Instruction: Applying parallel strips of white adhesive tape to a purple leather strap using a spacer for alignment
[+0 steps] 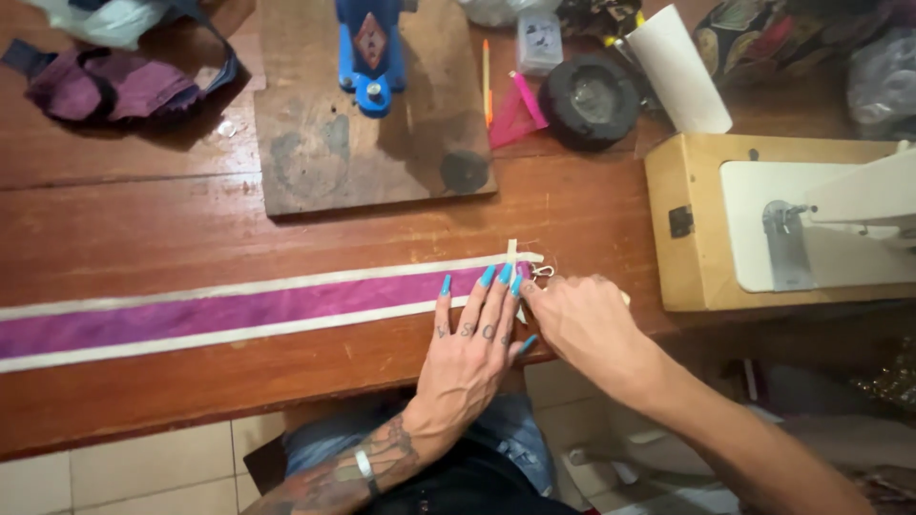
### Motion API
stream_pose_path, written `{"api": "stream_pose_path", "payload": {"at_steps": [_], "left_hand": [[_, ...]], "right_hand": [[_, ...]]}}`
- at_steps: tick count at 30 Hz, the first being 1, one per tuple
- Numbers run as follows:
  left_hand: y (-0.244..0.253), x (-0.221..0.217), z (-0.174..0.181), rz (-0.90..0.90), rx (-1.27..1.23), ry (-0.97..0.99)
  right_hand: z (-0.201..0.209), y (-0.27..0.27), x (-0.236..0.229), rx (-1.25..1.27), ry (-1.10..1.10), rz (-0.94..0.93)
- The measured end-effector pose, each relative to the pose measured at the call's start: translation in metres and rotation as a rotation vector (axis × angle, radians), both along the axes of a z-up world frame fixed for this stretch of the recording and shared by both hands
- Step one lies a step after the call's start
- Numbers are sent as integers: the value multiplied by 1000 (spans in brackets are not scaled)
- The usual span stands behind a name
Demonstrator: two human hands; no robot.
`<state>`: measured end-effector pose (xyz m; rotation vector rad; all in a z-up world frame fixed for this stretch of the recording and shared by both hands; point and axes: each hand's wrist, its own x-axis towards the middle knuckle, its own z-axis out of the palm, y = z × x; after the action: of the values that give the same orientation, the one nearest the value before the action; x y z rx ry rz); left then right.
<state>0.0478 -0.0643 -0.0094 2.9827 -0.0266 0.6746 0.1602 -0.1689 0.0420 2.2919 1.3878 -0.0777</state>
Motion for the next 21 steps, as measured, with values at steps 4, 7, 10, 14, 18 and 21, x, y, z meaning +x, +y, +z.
{"api": "stream_pose_path", "payload": {"at_steps": [4,7,10,14,18,21], "left_hand": [[-10,1,2,52,8,-38],[-13,2,0,68,0,2],[-12,-1,-1,23,34,91],[-9,-2,0,46,22,29],[-10,-1,0,57,-65,32],[-10,3,4,-2,-135,68]], "right_hand": [[0,-2,-8,38,-121,194],[8,-5,-8,150,-336,436],[32,-9,-22,111,-244,551],[60,-27,-31,185,-135,377],[68,-53,-31,267,-248,191],[52,-62,-38,451,-170,77]]}}
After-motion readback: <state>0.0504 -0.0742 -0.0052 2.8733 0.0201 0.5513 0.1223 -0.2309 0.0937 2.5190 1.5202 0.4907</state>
